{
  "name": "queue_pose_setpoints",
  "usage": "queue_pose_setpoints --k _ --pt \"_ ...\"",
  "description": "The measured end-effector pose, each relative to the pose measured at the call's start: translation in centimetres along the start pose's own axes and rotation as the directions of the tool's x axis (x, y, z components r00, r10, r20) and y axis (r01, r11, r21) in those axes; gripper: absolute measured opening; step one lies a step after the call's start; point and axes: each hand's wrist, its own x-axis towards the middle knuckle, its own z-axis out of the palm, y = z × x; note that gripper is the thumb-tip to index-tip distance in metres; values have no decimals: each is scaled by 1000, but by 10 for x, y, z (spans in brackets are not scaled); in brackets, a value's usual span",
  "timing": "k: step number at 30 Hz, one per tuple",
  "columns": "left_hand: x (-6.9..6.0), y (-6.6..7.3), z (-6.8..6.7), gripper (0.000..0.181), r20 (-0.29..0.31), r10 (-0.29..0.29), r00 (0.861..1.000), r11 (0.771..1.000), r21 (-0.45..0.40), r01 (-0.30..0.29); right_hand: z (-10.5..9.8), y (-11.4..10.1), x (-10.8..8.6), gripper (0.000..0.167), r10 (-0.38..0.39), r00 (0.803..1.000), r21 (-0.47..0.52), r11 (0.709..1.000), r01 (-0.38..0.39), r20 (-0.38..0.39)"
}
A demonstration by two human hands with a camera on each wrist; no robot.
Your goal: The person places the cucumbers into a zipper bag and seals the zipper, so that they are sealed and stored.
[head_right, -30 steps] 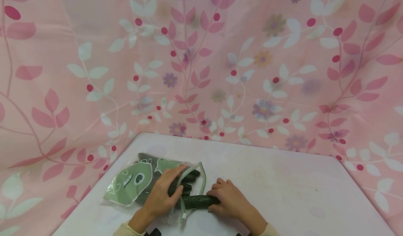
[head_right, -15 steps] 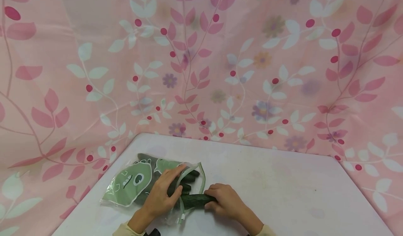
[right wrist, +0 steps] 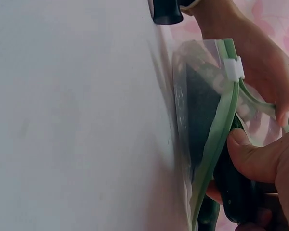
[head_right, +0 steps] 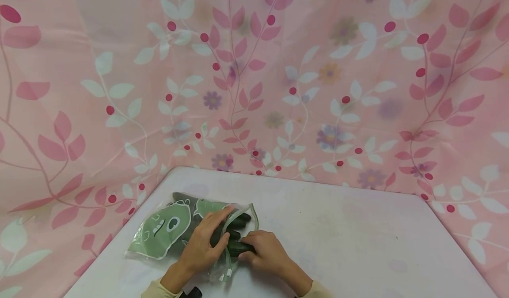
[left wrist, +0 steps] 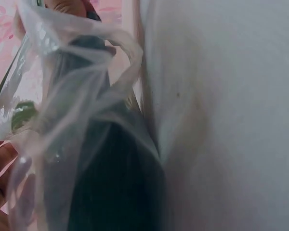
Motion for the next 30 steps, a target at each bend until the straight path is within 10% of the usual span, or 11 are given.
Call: queue_pose_setpoints --k 30 --pt "0 0 0 69 -10 -2 1000 1000 -13 1 24 -25 30 19 142 990 76 987 -141 0"
